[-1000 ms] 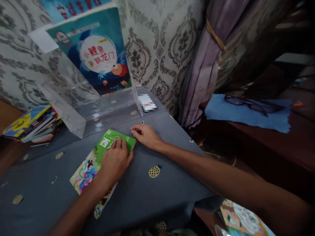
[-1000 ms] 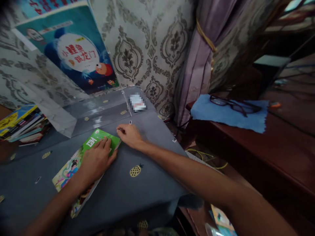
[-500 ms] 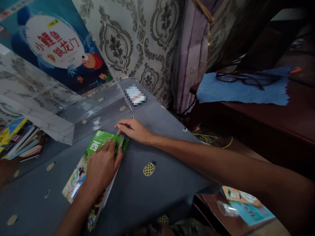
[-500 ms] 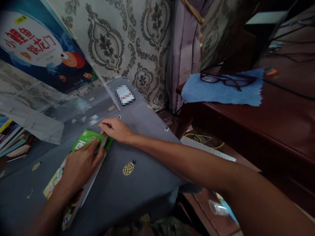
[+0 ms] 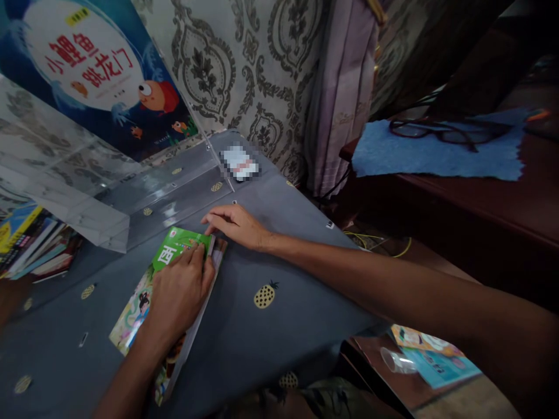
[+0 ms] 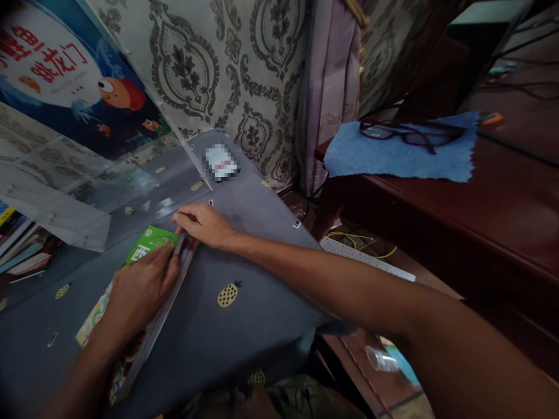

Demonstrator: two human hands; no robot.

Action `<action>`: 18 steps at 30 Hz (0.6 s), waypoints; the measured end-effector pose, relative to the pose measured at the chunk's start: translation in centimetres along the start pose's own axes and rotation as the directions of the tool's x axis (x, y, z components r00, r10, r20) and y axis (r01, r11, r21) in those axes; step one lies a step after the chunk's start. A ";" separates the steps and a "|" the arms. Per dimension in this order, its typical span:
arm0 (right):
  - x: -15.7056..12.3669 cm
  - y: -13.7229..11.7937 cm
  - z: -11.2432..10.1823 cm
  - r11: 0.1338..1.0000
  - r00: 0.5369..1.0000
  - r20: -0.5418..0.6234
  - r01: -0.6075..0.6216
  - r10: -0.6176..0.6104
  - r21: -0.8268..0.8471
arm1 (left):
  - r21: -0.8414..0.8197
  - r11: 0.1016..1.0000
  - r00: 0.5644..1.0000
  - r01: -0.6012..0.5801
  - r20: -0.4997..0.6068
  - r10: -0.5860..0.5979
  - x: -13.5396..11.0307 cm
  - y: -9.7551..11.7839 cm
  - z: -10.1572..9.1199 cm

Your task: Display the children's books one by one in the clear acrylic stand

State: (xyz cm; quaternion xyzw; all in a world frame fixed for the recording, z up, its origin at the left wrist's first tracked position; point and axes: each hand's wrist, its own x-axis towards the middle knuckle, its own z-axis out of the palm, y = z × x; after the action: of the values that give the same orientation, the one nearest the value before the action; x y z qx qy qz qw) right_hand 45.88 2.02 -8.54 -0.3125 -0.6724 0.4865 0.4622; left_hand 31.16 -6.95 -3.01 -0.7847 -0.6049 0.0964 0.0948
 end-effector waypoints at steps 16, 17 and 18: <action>-0.1 -0.5 -1.1 0.993 0.996 0.000 0.093 -0.094 -0.075 | 0.036 0.999 0.997 0.011 -0.076 -0.008 -0.4 0.3 1.3; -0.1 -0.5 -1.2 0.990 0.995 0.008 0.104 -0.104 -0.091 | 0.038 0.999 0.997 0.010 -0.077 -0.007 -0.4 0.3 1.4; -0.2 -0.6 -1.2 0.988 0.993 0.017 0.115 -0.114 -0.104 | 0.037 0.999 0.997 0.009 -0.080 -0.006 -0.4 0.3 1.5</action>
State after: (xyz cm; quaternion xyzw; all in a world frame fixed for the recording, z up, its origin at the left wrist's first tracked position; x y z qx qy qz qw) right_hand 47.08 2.11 -7.88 -0.2945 -0.7165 0.4249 0.4684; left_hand 30.97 -7.39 -4.52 -0.7838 -0.6016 0.0758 0.1339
